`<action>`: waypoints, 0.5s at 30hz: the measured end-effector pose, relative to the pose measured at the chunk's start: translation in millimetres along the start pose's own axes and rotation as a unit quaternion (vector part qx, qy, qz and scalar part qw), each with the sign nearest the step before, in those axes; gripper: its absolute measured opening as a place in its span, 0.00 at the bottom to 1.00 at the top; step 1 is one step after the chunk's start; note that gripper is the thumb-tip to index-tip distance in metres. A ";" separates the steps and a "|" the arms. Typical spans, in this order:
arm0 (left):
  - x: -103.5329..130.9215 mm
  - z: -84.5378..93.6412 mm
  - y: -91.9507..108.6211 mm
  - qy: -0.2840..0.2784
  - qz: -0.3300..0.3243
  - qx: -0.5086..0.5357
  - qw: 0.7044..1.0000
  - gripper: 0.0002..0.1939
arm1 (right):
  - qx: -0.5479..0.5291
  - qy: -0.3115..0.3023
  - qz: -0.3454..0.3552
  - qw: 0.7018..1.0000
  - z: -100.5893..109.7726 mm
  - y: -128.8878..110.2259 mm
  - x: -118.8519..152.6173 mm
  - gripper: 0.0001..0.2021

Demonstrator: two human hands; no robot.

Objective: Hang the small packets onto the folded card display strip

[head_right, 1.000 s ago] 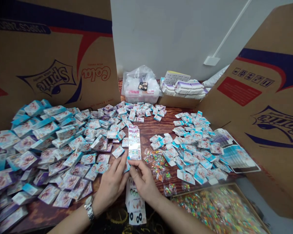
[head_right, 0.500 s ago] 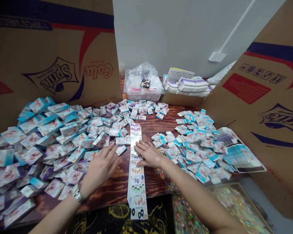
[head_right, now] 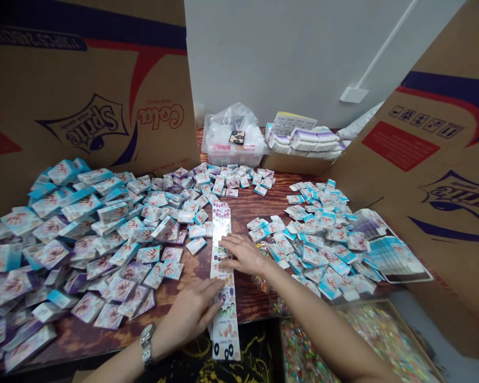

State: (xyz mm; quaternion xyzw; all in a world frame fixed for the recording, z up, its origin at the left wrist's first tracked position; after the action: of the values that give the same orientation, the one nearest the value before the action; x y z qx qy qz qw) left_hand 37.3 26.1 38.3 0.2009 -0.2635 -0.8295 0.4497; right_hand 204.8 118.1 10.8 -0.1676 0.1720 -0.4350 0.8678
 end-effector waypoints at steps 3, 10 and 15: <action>4.3 -4.9 -1.3 -0.020 -0.013 -0.053 0.998 0.19 | -0.005 0.011 0.013 1.000 -0.3 0.7 -1.8 0.30; 5.2 -6.2 -1.3 -0.029 -0.016 -0.062 0.998 0.16 | 0.021 0.036 0.007 0.999 -5.4 2.0 -0.8 0.34; 5.2 -8.5 -2.7 -0.020 -0.008 -0.049 0.999 0.16 | 0.041 0.061 -0.001 0.997 -6.1 -4.7 1.7 0.22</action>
State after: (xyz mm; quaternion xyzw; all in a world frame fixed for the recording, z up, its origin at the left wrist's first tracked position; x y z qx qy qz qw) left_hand 37.7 20.7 29.4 0.1641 -0.2301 -0.8486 0.4471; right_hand 199.8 113.3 7.2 -0.1050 0.2059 -0.4519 0.8616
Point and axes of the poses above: each hand's wrist, its own x-axis away from the middle knuckle, its own z-axis out of the back of the hand, y = z × x, the point moved 3 cm from there along -x, towards the middle knuckle, and after that the axes turned 12 degrees about y, right-handed, at the moved point
